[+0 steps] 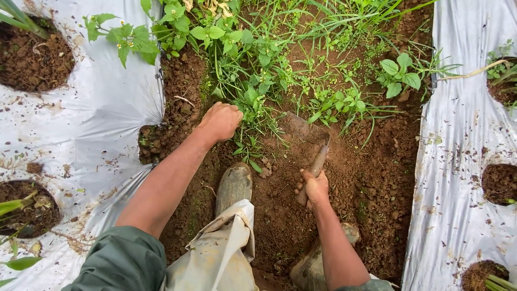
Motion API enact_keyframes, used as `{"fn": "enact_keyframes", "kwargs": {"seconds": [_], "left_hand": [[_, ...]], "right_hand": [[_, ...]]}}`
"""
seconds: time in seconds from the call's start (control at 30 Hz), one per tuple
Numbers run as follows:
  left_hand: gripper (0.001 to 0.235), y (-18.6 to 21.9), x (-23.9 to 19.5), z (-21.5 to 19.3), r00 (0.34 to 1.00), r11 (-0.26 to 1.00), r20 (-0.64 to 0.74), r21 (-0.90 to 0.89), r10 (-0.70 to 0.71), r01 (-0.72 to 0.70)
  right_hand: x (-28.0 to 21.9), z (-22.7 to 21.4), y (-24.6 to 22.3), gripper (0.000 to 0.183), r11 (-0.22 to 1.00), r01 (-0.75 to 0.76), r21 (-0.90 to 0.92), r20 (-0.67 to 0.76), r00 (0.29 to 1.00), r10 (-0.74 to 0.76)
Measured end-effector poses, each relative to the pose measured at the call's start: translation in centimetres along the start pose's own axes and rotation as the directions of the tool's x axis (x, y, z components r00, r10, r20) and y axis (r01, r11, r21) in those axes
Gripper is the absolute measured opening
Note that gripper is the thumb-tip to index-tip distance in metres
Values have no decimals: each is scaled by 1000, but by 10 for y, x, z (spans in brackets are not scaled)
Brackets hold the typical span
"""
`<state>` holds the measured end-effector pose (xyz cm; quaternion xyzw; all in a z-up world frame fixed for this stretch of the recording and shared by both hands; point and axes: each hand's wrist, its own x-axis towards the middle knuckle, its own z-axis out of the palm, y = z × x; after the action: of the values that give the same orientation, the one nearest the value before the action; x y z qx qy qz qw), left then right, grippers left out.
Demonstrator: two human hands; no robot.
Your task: Clearing weeds from a dirt path between rows of crops using a hand hoe and manual pulling.
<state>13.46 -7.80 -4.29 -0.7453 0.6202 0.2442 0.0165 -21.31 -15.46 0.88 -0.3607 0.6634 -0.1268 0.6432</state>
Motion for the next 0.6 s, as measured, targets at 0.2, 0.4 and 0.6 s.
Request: {"fn": "enact_keyframes", "kwargs": {"seconds": [0.2,0.4,0.6], "left_hand": [[23,48,-56,-70,993,983,114,181,7,-28],[89,64,-38,-33,949,990,284,46,-138,130],[92,102,-51,-77,919,981,395,-169,-22,96]], "right_hand": [[4,-1,1,21,1000,0,12,-5,1000,0],[5,-1,5,21,1000,-3,21,-19,1000,3],[4,1,5,21,1000,2,30,-24,1000,-1]]}}
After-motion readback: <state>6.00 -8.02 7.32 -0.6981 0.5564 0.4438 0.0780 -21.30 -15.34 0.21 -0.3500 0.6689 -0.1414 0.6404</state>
